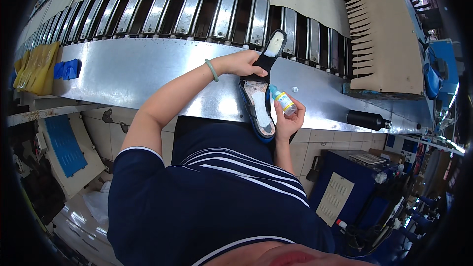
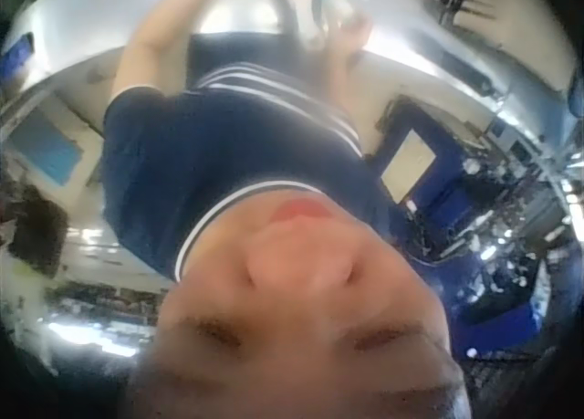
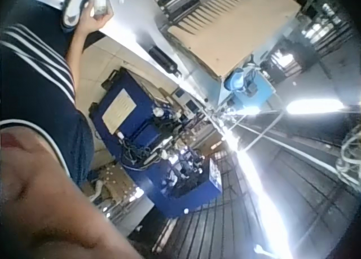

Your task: The recorder is applying glue from a small bottle to the inner sole and edges of shoe uppers at a conveyor station.

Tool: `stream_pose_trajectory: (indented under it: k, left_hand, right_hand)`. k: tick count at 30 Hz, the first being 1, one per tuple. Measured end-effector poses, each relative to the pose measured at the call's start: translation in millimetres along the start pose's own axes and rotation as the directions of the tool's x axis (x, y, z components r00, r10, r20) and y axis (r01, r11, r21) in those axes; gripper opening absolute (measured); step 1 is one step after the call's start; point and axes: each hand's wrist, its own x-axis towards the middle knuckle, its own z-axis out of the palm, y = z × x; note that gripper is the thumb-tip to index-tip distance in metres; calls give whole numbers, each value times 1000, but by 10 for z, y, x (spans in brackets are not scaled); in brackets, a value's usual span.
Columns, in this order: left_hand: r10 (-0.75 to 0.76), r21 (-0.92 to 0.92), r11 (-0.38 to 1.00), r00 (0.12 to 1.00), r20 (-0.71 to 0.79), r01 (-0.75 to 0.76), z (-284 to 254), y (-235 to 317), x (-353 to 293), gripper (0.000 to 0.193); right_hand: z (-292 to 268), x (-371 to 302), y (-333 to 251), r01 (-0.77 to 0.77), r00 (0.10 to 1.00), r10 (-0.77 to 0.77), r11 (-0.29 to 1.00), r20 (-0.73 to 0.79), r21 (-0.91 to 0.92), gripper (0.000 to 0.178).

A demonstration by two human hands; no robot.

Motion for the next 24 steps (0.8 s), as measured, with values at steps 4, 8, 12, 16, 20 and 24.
stream_pose_trajectory:
  k: [4,8,12,16,20,24]
  left_hand:
    - [-3,3,1000,1000,3,3,3,-62,21,28]
    - [-13,41,999,1000,3,13,-4,-99,49,28]
    - [-22,0,1000,1000,-8,22,-3,-117,55,29]
    - [-59,64,996,998,-14,60,-30,-98,54,31]
    - [-73,37,997,997,-17,74,-48,0,12,34]
    - [-56,9,998,998,-17,56,-38,-60,32,33]
  right_hand:
    - [5,2,-1,1,1000,-1,1000,8,-5,42]
    - [7,7,7,5,1000,-5,1000,8,9,42]
    - [14,11,20,-4,1000,3,1000,5,31,42]
    - [17,10,22,-2,1000,2,1000,4,25,41]
    - [21,5,11,-17,1000,17,1000,-11,12,41]
    - [13,-6,42,-19,999,20,1000,-40,19,41]
